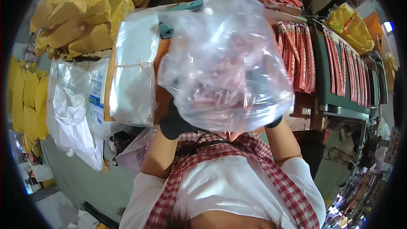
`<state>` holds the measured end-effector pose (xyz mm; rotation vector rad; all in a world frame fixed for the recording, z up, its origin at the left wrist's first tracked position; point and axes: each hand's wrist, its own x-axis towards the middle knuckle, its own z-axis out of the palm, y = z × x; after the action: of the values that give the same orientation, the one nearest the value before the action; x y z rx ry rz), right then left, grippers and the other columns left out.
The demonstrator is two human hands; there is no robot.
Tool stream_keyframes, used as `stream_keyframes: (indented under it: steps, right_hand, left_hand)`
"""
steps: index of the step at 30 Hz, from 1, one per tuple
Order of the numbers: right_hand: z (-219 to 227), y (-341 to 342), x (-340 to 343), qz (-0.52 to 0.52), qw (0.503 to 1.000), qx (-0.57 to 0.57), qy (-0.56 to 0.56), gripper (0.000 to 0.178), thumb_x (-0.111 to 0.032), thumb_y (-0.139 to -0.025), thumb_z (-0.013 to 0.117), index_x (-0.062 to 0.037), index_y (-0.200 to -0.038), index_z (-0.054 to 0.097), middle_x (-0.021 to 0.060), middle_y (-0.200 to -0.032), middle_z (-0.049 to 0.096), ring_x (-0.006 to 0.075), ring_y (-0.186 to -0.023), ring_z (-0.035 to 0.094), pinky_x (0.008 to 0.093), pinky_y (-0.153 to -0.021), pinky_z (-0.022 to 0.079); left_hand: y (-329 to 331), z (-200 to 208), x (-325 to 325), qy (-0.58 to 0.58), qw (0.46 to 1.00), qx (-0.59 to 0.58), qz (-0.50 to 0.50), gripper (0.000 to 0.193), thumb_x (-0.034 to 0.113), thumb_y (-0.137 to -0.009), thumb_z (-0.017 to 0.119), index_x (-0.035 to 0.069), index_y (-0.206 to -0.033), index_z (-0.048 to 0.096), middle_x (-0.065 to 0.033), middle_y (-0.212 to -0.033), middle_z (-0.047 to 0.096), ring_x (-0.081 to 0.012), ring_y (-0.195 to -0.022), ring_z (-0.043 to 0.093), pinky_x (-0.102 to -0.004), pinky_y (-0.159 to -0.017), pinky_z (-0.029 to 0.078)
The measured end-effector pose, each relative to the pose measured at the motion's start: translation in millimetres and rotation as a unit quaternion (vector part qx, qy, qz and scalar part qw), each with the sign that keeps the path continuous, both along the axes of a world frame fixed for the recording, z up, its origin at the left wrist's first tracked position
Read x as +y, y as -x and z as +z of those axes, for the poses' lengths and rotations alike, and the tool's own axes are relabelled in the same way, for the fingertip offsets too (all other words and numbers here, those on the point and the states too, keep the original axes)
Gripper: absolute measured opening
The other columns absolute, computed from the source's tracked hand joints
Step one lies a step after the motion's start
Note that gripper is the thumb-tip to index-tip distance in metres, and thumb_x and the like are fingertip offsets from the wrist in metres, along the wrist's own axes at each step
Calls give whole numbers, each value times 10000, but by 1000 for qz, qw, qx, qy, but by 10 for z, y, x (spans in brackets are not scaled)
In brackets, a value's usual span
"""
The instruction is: Packaging and sealing stacks of red packets into plastic bags.
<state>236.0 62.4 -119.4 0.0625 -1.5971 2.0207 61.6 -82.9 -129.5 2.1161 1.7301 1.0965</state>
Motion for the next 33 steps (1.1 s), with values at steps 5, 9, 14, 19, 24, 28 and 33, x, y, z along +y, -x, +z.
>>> stream_keyframes:
  steps: [5,9,14,19,24,28,33]
  right_hand:
    - [37,125,181,-59,969,-3,-240,1095,-396,-529,905,7,-1359,315,101,-1271,509,210,-1147,494,378,-1014,373]
    - [50,127,188,-106,902,-17,-417,959,-447,-576,866,-19,-1307,417,97,-1287,497,233,-1144,510,390,-1003,396]
    - [602,291,105,-162,925,-20,-344,906,-338,-575,880,-3,-1282,423,113,-1227,523,219,-1112,531,382,-972,419]
    - [-44,744,277,-107,979,-149,87,478,-182,-730,781,-8,-1109,547,69,-983,634,139,-907,594,295,-815,483]
    - [-747,1024,507,-102,964,-184,160,445,-149,-746,764,-36,-1107,529,41,-967,610,127,-868,592,265,-771,486]
    - [-217,1214,709,-75,993,-62,71,537,-187,-768,747,-1,-1213,510,45,-967,629,115,-872,597,262,-809,476]
    - [353,1141,910,98,990,-99,6,616,-246,-794,712,-1,-1318,498,75,-1076,647,129,-966,602,268,-865,466]
  left_hand:
    - [-31,-358,-115,144,915,-376,-29,707,520,-862,570,90,-1392,385,-145,-1211,519,-279,-1139,492,-417,-951,449]
    - [-29,-533,194,172,818,-538,-108,642,446,-862,591,75,-1355,415,-132,-1192,546,-251,-1090,534,-386,-921,468]
    - [439,-696,55,190,657,-704,-189,562,354,-862,616,56,-1309,453,-116,-1167,579,-217,-1029,585,-346,-883,492]
    - [335,-630,596,177,579,-786,-128,470,277,-848,651,42,-1230,512,-95,-1104,627,-177,-926,642,-296,-816,525]
    - [248,-687,806,215,565,-796,-16,441,261,-802,691,56,-1171,566,-70,-1020,664,-176,-893,657,-311,-824,539]
    - [448,-287,985,115,679,-723,-51,554,270,-760,704,42,-1224,503,-97,-1064,640,-216,-917,656,-342,-824,551]
    - [263,160,972,132,637,-753,-94,649,353,-693,746,56,-1210,489,-98,-1073,629,-220,-946,650,-347,-837,558]
